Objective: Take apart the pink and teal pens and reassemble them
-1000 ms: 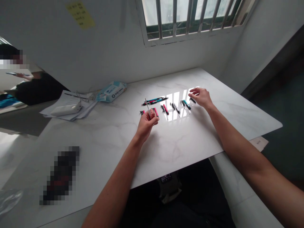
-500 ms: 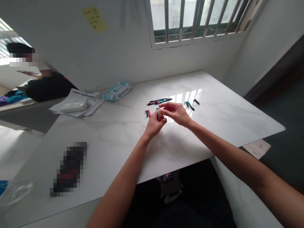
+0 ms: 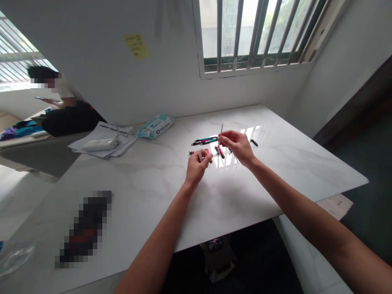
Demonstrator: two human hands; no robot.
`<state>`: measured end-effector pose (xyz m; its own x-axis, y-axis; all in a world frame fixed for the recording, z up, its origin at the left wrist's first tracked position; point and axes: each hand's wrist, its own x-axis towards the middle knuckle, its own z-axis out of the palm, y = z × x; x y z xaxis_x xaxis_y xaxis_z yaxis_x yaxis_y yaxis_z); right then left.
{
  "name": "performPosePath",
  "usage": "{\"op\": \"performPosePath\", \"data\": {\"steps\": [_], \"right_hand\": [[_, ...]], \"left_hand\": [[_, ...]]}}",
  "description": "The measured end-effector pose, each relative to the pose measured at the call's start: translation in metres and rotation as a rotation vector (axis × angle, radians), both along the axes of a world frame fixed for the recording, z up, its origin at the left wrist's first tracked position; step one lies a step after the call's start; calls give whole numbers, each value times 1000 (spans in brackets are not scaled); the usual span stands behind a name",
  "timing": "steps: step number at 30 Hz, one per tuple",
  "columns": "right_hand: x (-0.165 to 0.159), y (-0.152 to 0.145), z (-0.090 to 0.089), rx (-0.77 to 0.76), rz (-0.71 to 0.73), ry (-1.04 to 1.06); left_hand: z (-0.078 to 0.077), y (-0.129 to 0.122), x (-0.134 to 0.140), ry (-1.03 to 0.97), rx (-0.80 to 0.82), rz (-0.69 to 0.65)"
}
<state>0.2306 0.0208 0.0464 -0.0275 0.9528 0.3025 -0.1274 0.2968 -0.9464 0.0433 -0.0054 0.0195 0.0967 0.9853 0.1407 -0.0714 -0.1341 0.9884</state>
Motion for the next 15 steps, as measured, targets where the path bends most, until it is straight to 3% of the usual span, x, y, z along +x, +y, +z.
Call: {"op": "performPosePath", "data": {"steps": [3,8,12,15], "right_hand": [[-1,-6,-11,-4,102,-123],[-14,-19,-29,-15,193,-259],[-11,-26,-30,-3,210,-351],[11,-24,-23,10,222,-506]], "left_hand": [[5,3,-4,-123,34,84],[6,3,-4,-102,68,117],[5,3,-5,-60,63,124],[7,7,-9,-127,38,166]]}}
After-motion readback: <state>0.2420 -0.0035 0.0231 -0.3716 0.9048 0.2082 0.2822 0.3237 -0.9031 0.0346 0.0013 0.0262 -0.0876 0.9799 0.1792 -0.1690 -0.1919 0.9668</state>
